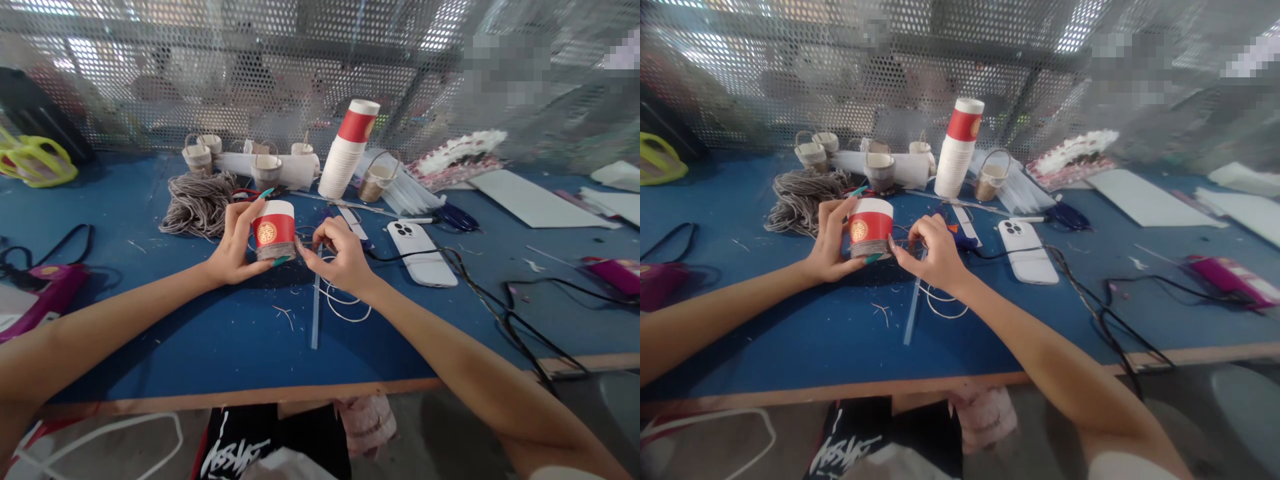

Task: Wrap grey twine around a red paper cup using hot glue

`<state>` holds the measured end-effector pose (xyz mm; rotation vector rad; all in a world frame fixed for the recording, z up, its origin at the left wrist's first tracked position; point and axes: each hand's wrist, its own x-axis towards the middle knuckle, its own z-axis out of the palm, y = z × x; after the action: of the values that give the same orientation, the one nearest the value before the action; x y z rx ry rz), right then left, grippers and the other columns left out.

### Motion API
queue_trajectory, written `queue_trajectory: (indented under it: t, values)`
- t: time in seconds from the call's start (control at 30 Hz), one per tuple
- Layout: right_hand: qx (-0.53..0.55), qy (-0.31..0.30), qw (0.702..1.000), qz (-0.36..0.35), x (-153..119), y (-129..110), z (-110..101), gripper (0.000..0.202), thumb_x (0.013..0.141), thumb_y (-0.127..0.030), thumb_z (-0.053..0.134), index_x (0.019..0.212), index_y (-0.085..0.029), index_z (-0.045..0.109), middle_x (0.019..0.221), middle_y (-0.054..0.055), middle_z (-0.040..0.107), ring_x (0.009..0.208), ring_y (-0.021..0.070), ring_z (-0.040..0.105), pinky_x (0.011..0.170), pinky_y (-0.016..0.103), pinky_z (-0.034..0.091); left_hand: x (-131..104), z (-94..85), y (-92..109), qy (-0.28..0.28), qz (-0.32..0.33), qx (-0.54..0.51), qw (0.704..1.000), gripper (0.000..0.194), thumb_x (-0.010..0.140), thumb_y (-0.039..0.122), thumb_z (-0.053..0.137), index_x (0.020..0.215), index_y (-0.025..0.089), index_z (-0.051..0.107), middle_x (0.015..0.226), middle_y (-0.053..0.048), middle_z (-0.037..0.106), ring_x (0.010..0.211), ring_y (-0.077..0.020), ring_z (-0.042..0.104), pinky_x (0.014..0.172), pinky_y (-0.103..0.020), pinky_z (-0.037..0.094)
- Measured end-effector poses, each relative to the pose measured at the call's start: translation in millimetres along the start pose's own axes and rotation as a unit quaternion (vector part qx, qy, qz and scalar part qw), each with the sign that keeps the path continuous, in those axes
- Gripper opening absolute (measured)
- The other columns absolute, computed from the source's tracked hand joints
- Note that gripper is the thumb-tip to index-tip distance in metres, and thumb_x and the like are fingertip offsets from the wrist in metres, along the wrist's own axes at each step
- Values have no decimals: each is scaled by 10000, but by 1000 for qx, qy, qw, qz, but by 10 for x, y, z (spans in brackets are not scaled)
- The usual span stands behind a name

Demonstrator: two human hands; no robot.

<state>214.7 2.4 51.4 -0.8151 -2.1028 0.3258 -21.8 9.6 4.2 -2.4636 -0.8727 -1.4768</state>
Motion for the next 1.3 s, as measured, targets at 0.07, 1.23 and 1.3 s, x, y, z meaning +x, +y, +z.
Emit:
queue_trajectory:
  t: [0.07,1.23,1.3]
  values:
    - [0,-1,1000,1,0,7,-7,245,792,-352,613,686,-259,412,606,-40,436,626,161,388,665,372,343,-4,-7,-1,-4,-3,0,1000,917,843,716,530,1546,235,189,1281,-158,391,1209,-360,496,994,-588,541]
    - [22,49,994,97,-122,13,268,509,810,-509,653,1134,-263,346,1146,98,399,1086,277,467,923,520,467,28,73,20,67,14,105,992,872,810,498,723,1493,211,263,1291,-173,575,1131,-320,558,958,-500,472]
    - [37,38,993,108,-129,1,291,523,812,-520,647,1152,-258,347,1158,105,394,1097,277,466,943,521,465,29,74,24,68,14,107,992,865,809,519,722,1483,210,276,1288,-173,581,1132,-323,557,963,-505,464]
